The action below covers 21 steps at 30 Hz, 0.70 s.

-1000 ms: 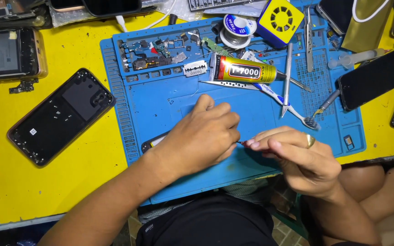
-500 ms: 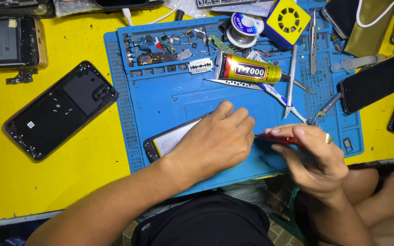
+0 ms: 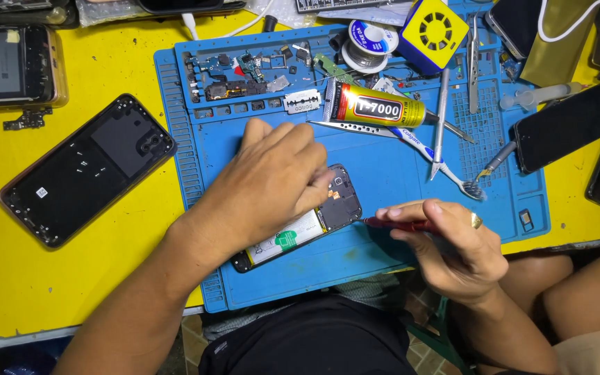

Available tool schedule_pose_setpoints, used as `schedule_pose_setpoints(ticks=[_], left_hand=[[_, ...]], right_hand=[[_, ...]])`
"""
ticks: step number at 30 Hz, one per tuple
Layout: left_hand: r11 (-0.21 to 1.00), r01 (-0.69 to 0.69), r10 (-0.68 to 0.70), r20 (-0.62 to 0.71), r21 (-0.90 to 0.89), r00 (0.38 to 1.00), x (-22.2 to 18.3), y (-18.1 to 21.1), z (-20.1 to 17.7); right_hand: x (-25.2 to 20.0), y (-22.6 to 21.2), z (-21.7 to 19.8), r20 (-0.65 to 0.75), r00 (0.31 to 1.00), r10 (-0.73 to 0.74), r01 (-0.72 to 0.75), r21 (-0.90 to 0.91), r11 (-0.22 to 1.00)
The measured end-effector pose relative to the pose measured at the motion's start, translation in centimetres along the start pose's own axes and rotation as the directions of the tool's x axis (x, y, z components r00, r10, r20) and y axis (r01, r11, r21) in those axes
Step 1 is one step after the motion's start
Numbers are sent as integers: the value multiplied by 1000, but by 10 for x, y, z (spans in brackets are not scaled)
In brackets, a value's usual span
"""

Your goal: Disassembling a smartphone by removing the back cover and unscrewing internal components.

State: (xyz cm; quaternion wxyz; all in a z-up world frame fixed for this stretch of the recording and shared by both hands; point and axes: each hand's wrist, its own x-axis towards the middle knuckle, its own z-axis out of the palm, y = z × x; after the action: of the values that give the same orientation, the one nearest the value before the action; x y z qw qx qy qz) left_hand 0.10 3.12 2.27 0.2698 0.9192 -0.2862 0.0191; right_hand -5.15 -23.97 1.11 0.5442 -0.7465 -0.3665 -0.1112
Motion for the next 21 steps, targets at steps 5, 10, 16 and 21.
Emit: schedule_pose_setpoints(ticks=[5,10,16,21], left_hand=[[978,-129,142,77,-162,987,-3,6,11],[967,-189,209,104,-172,972,-2,14,23],[962,-219,235,83,-164,968,-3,14,29],[962,-227,240,77,-150,968,-3,13,31]], right_hand=[[-1,1,-2,7,1000,20,-19,-6,1000],[19,-4,-1,94,990,-106,118,-134,984],[30,-13,5,145,986,-79,90,-73,993],[25,-6,-6,245,969,-34,7,109,994]])
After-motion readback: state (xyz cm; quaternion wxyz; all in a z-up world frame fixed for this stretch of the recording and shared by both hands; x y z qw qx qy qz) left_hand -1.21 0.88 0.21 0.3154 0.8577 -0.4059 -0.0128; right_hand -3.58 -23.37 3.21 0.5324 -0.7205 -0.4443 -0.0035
